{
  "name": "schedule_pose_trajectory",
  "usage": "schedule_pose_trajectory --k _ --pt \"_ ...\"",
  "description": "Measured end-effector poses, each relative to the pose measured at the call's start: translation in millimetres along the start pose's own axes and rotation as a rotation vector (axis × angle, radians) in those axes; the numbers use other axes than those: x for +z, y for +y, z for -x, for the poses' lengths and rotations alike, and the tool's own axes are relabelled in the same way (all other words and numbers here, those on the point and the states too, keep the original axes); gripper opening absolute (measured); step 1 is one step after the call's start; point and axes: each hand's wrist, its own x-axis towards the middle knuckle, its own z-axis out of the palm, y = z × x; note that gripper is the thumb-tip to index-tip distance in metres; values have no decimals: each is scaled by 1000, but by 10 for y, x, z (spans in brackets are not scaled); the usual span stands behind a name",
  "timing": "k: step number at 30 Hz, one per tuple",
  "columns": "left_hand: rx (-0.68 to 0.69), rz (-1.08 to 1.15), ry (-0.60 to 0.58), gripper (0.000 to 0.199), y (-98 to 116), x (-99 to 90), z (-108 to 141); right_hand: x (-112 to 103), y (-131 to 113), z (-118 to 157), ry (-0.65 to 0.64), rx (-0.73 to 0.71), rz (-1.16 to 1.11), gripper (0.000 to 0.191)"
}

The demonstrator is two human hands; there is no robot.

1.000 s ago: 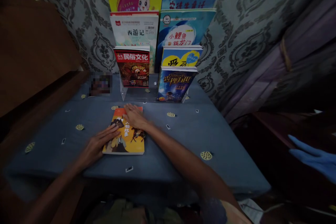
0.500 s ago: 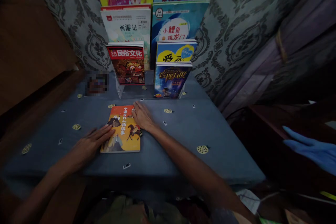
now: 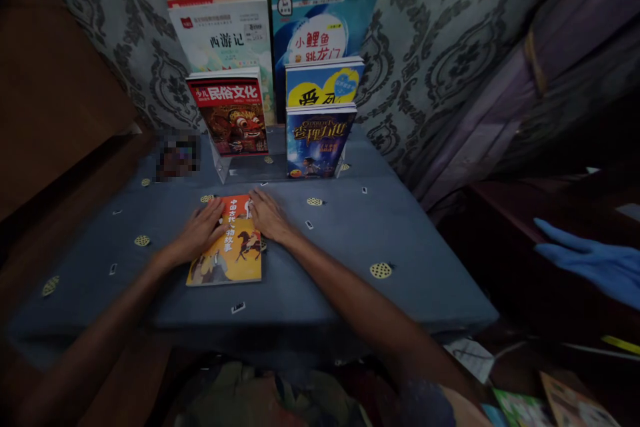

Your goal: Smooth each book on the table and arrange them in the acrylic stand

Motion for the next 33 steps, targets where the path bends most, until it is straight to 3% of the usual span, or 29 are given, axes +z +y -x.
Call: schedule_pose_trajectory --k 4,8,11,15,20,27,31,33 --pt "18 -6 25 71 4 81 -291 -3 20 -18 5 -9 -23 48" --pt "69 -16 -25 73 167 39 -321 3 49 -40 4 -23 -36 48" --pt "162 -20 -75 73 379 -20 -229 7 65 -49 -1 -22 -41 49" --pt "287 -22 -58 70 643 -51 -13 14 92 -60 -12 -12 -51 49" --pt "406 -36 -54 68 839 -51 316 28 130 -68 9 -23 -86 50" --pt "384 -19 -52 67 928 -87 516 7 118 -43 58 -38 -124 47" --pt "349 65 -82 58 843 -90 478 -34 111 -16 99 -17 -168 46" --pt "263 77 -33 56 760 -40 439 -60 106 2 103 -12 -168 46"
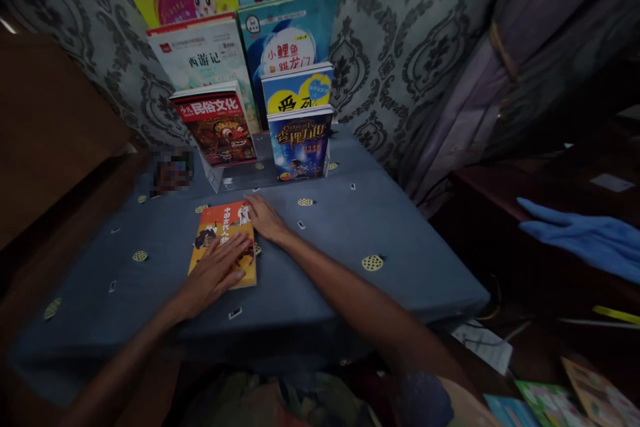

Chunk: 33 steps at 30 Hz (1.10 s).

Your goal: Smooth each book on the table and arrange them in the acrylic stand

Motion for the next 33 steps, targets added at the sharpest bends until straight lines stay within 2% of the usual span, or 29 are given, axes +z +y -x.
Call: schedule_pose_trajectory --k 4,8,11,15,16,18,20,22,28,30,33 --pt "-277 -13 250 59 -251 150 -28 -21 -91 75 -5 27 47 44" --pt "-376 221 427 58 -421 204 -45 40 -307 218 -7 86 192 45" --pt "-506 549 523 57 -449 89 -86 76 -467 301 -44 95 258 46" --pt "-869 1123 693 39 -474 -201 -173 64 -566 326 -82 157 270 50" --pt "-950 1236 714 34 -477 -269 -193 60 -569 325 -88 173 265 52" --pt "-1038 1415 666 25 -460 -369 -237 63 -556 319 -86 182 243 53" --pt "-1041 1543 566 15 -398 -404 -291 80 -530 314 -78 168 209 53" --pt "-1014 1598 532 12 -308 -383 -356 104 -502 311 -71 159 179 55" --pt "-995 1557 683 29 -120 -290 -534 130 -454 294 17 203 17 62" --pt "-977 1563 694 30 -95 -300 -581 106 -454 277 71 252 -75 63" --pt "-865 1606 671 36 -68 -332 -638 51 -482 253 186 338 -274 62"
